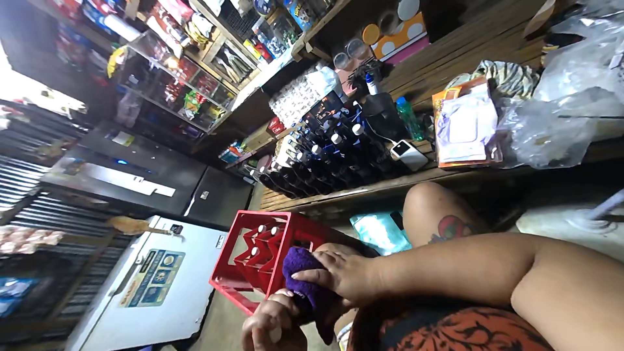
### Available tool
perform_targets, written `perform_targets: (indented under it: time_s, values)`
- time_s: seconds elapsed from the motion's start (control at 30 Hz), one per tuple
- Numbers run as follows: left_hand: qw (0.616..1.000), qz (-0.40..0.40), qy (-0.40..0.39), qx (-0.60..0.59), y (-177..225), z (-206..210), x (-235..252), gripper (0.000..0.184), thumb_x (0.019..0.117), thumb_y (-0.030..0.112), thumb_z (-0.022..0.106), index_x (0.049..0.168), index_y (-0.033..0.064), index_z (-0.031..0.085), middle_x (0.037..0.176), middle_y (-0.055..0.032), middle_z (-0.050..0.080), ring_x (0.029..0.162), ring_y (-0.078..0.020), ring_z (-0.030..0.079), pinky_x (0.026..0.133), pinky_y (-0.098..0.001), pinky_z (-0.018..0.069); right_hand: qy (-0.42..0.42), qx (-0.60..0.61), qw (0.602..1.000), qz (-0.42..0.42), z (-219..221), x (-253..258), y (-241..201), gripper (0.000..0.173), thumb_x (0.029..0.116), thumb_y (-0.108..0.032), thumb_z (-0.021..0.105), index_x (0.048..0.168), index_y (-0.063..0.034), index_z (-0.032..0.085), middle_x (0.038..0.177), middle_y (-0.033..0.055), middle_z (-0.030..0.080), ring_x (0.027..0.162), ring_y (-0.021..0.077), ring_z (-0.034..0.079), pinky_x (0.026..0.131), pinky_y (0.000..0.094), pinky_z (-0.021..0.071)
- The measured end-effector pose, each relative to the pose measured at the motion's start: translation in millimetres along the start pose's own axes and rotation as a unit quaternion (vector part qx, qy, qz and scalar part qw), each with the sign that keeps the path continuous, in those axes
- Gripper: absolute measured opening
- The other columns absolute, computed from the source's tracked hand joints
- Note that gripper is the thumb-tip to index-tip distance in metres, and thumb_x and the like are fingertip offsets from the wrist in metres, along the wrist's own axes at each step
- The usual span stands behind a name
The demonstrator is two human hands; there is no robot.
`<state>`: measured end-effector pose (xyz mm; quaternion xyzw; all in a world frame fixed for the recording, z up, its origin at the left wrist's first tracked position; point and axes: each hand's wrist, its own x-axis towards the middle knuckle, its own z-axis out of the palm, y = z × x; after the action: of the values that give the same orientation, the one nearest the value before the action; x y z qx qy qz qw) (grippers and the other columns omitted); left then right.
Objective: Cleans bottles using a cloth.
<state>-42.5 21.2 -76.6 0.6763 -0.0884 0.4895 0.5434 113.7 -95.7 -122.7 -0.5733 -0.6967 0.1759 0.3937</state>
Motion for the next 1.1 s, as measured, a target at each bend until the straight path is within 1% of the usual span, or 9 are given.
perform_targets:
  time_s: [0.17,0.27,0.4,0.57,0.67,0.73,0.9,1.0,1.1]
  values:
    - [1.0,0.003,0.008,0.01,0,-3,1,0.028,0.1072,0.035,0.048,0.09,0.0222,0.066,0.069,0.0072,0.064,0.068,-0.0083,0.066,0.079,-0.0266,0.0575,-0.034,0.011,0.998,0.043,0,1,12,0.097,0.0888,-0.032,0.079,0.164,-0.0301,0.018,0.158,0.0357,0.027,0.146,0.0511,0.032,0.115,0.0635,0.031]
    - [1.0,0.002,0.02,0.004,-1,-8,3,0.029,0.1068,0.034,0.048,0.087,0.0219,0.065,0.067,0.0072,0.062,0.065,-0.0085,0.065,0.077,-0.0273,0.0578,-0.049,0.028,0.995,0.079,6,1,28,0.1,0.0884,-0.022,0.08,0.164,-0.0286,0.016,0.159,0.0356,0.025,0.146,0.052,0.032,0.115,0.0647,0.0314]
    - [1.0,0.01,0.014,0.006,-3,-12,5,0.027,0.107,0.034,0.048,0.09,0.0224,0.067,0.068,0.0075,0.063,0.066,-0.0078,0.065,0.077,-0.0271,0.058,-0.044,0.022,0.993,0.109,22,3,56,0.098,0.0872,-0.026,0.081,0.164,-0.0266,0.019,0.156,0.0342,0.032,0.143,0.0524,0.036,0.114,0.0696,0.03]
    - [1.0,0.009,0.01,0.011,-2,-10,4,0.026,0.1072,0.034,0.048,0.091,0.0222,0.065,0.072,0.0073,0.065,0.07,-0.0088,0.067,0.079,-0.0275,0.0579,-0.075,0.007,0.992,0.103,5,2,39,0.098,0.0883,-0.022,0.08,0.164,-0.0202,0.019,0.153,0.0368,0.034,0.142,0.0533,0.036,0.117,0.0681,0.0256]
    - [0.999,0.012,0.007,0.043,-2,-12,4,0.027,0.1073,0.035,0.048,0.095,0.0223,0.068,0.078,0.0056,0.069,0.081,-0.0126,0.071,0.087,-0.0316,0.0586,-0.074,0.006,0.994,0.078,-2,2,26,0.099,0.0886,-0.02,0.079,0.165,-0.0223,0.016,0.155,0.0386,0.029,0.143,0.0539,0.033,0.118,0.0634,0.0265]
    - [0.996,0.021,-0.007,0.082,-1,-13,4,0.027,0.1073,0.038,0.047,0.096,0.0258,0.069,0.088,0.0077,0.071,0.094,-0.013,0.071,0.096,-0.0333,0.0559,-0.049,0.002,0.998,0.047,-4,1,15,0.099,0.0875,-0.022,0.08,0.164,-0.0258,0.018,0.155,0.0379,0.03,0.144,0.0531,0.034,0.116,0.063,0.0297]
    - [0.98,0.056,-0.061,0.183,3,-4,8,0.027,0.107,0.043,0.046,0.104,0.0308,0.07,0.118,0.0118,0.069,0.123,-0.0126,0.061,0.11,-0.0328,0.0462,0.056,-0.011,0.994,-0.092,-8,-4,-16,0.08,0.0896,-0.033,0.077,0.159,-0.0273,0.037,0.15,0.0354,0.041,0.139,0.0514,0.042,0.114,0.062,0.0357]
    - [0.976,0.037,-0.047,0.209,5,3,6,0.024,0.1046,0.047,0.049,0.107,0.0338,0.07,0.131,0.0129,0.065,0.133,-0.0121,0.053,0.116,-0.0342,0.0396,0.051,-0.031,0.994,-0.095,-12,-5,-17,0.078,0.0915,-0.034,0.075,0.159,-0.029,0.036,0.15,0.0348,0.042,0.139,0.0511,0.043,0.114,0.0615,0.0353]
    - [0.969,0.034,-0.042,0.24,7,5,9,0.026,0.1052,0.048,0.048,0.104,0.0366,0.071,0.144,0.0141,0.057,0.144,-0.0136,0.044,0.12,-0.0353,0.0345,0.032,-0.028,0.997,-0.06,-14,-3,-14,0.087,0.0886,-0.034,0.079,0.161,-0.0299,0.031,0.151,0.0357,0.039,0.139,0.052,0.042,0.114,0.0629,0.0351]
